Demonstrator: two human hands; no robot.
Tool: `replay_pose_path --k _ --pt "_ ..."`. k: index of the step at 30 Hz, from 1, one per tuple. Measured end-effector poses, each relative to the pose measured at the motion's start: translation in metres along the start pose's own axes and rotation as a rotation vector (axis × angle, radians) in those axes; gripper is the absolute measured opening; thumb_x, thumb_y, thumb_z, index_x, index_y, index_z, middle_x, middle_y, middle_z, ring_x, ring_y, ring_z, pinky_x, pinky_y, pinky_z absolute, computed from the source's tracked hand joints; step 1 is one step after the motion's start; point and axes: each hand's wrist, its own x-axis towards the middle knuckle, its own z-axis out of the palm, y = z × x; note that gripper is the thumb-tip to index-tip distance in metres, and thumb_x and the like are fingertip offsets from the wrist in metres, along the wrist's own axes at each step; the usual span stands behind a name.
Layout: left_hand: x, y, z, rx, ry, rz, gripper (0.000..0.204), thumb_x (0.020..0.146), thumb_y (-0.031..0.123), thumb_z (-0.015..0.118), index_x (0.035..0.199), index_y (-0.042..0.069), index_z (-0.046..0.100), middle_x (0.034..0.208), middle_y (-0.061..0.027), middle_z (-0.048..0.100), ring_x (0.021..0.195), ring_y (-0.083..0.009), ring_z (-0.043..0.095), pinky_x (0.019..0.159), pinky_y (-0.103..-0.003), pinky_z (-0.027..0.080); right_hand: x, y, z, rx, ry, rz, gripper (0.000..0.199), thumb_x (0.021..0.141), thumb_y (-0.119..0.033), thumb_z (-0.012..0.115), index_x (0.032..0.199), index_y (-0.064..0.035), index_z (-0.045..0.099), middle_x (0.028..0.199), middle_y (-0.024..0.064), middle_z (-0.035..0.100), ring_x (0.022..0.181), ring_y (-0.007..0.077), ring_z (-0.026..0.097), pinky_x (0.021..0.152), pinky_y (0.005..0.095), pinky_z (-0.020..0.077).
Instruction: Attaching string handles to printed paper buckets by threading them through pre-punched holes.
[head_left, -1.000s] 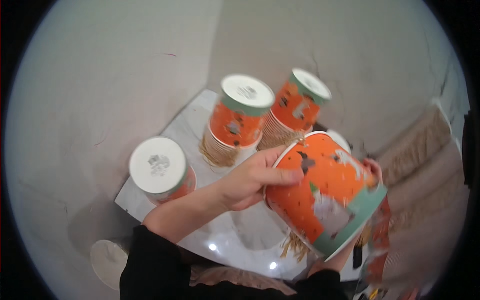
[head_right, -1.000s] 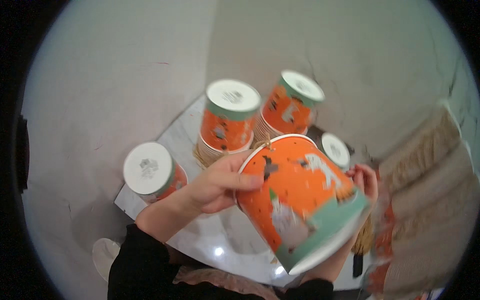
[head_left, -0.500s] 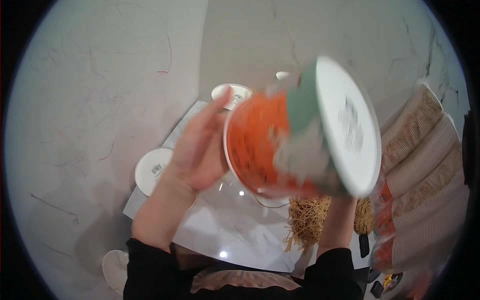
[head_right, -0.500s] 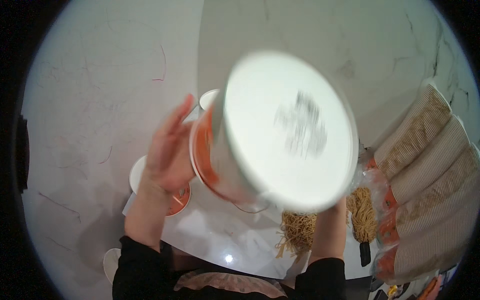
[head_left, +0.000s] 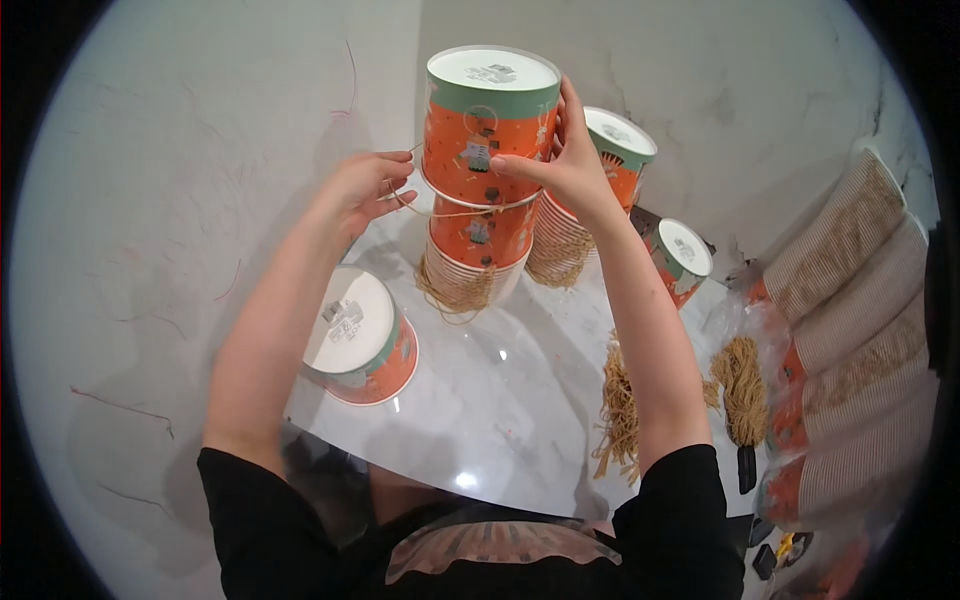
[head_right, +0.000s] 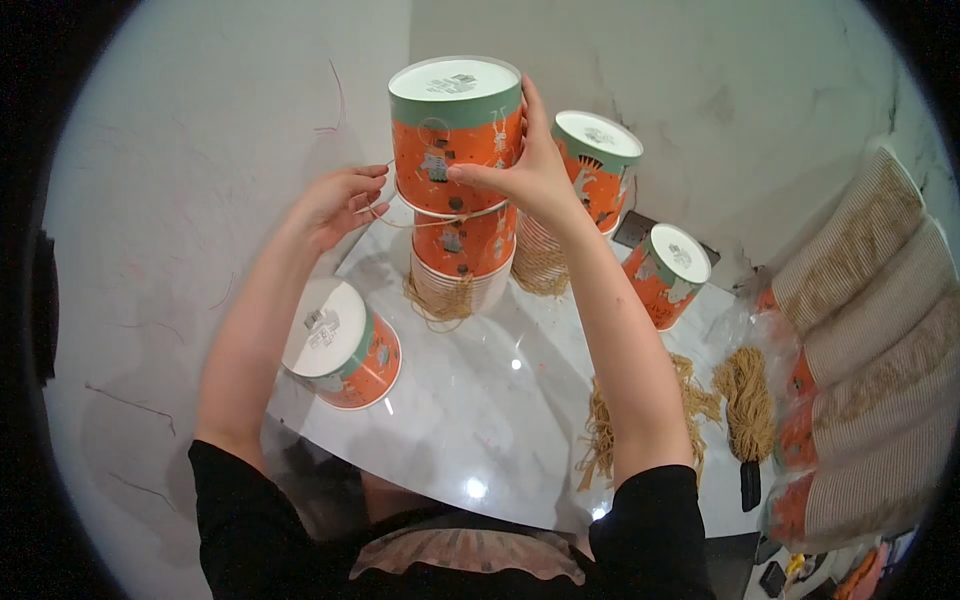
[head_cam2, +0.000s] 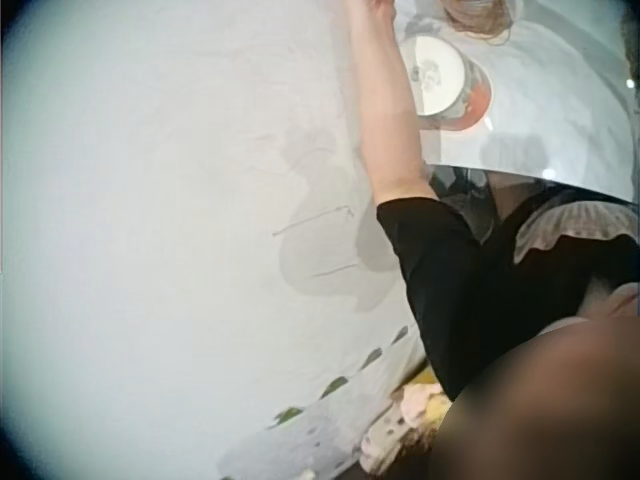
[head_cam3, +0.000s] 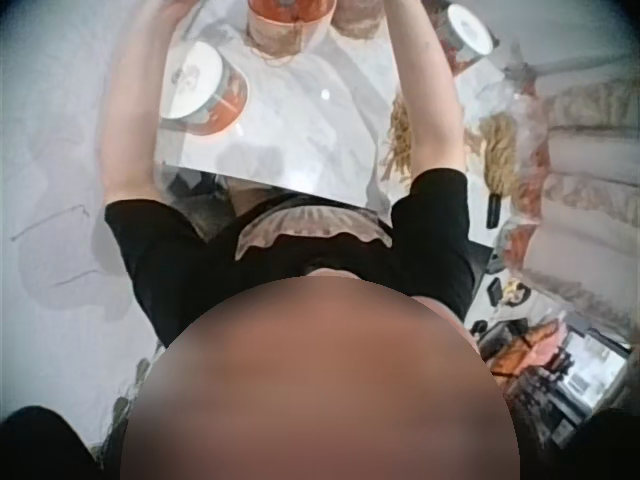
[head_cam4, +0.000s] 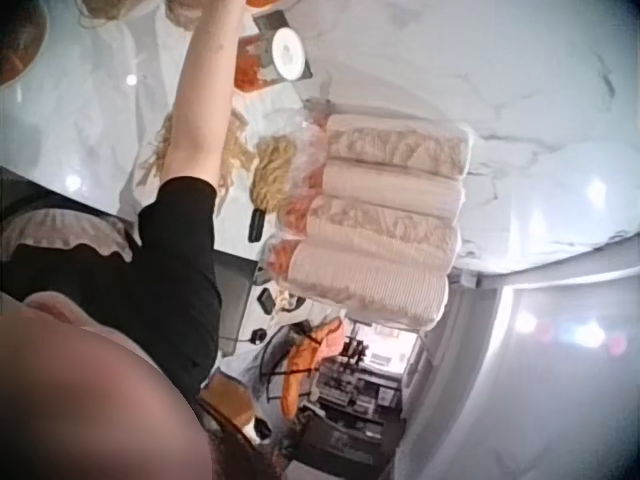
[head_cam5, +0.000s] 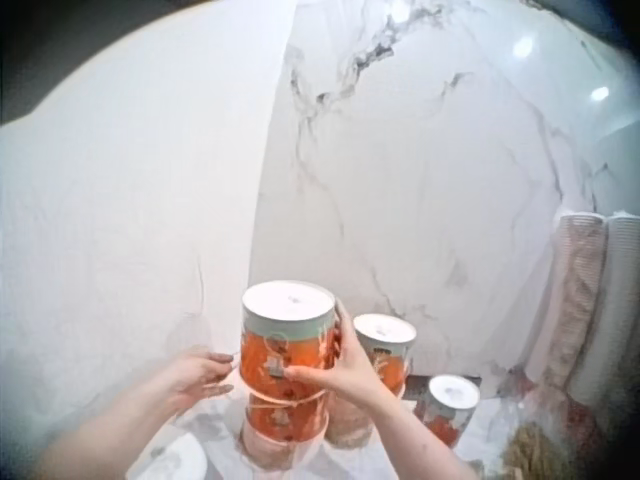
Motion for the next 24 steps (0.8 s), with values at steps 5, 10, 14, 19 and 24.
replay_pose_path --k 5,10,14,19,24 --pt "0.006 -0.015 0.011 0.259 0.012 -0.114 0.046 0.093 0.006 0.066 0.136 -0.002 0.052 0.114 -0.0065 0.059 0.099 -0.0151 0.058 0.093 -0.039 0.055 -0.019 0.014 0.01 -0.08 0.037 0.068 0.133 0.066 -0.027 0.097 0.158 0.0038 0.006 0.152 0.0235 0.039 0.14 0.0317 0.044 0.116 0.0432 0.0412" --pt "0.015 -0.035 0.015 0.529 -0.057 -0.287 0.044 0.091 0.008 0.063 0.133 0.002 0.053 0.112 -0.0052 0.06 0.103 -0.0184 0.059 0.1 -0.05 0.046 -0.039 0.041 0.014 -0.062 0.082 0.13 0.135 0.066 -0.025 0.097 0.158 0.004 0.003 0.152 0.0242 0.038 0.141 0.032 0.044 0.116 0.0432 0.0414" --pt "0.021 -0.05 0.012 0.492 -0.1 -0.323 0.044 0.089 0.004 0.061 0.132 0.002 0.051 0.109 -0.0062 0.06 0.097 -0.0197 0.06 0.103 -0.054 0.046 -0.052 0.059 0.015 -0.027 0.058 0.174 0.137 0.067 -0.025 0.096 0.158 0.0029 -0.002 0.156 0.0248 0.032 0.144 0.0323 0.039 0.118 0.044 0.0386" --pt "0.016 -0.048 0.022 0.454 -0.036 -0.333 0.068 0.083 -0.001 0.068 0.145 -0.003 0.039 0.111 -0.0105 0.06 0.098 -0.0199 0.062 0.099 -0.05 0.051 -0.059 0.07 0.014 -0.015 0.02 0.145 0.137 0.068 -0.026 0.095 0.159 0.001 -0.004 0.159 0.0236 0.027 0.148 0.0318 0.032 0.121 0.0453 0.0333" --pt "0.024 -0.05 0.022 0.6 -0.05 -0.356 0.078 0.081 -0.002 0.071 0.15 -0.002 0.035 0.122 -0.012 0.06 0.11 -0.022 0.062 0.098 -0.048 0.052 -0.064 0.074 0.011 -0.006 -0.031 0.145 0.137 0.07 -0.026 0.094 0.159 0.0006 -0.006 0.159 0.0228 0.028 0.147 0.032 0.033 0.12 0.0453 0.0338"
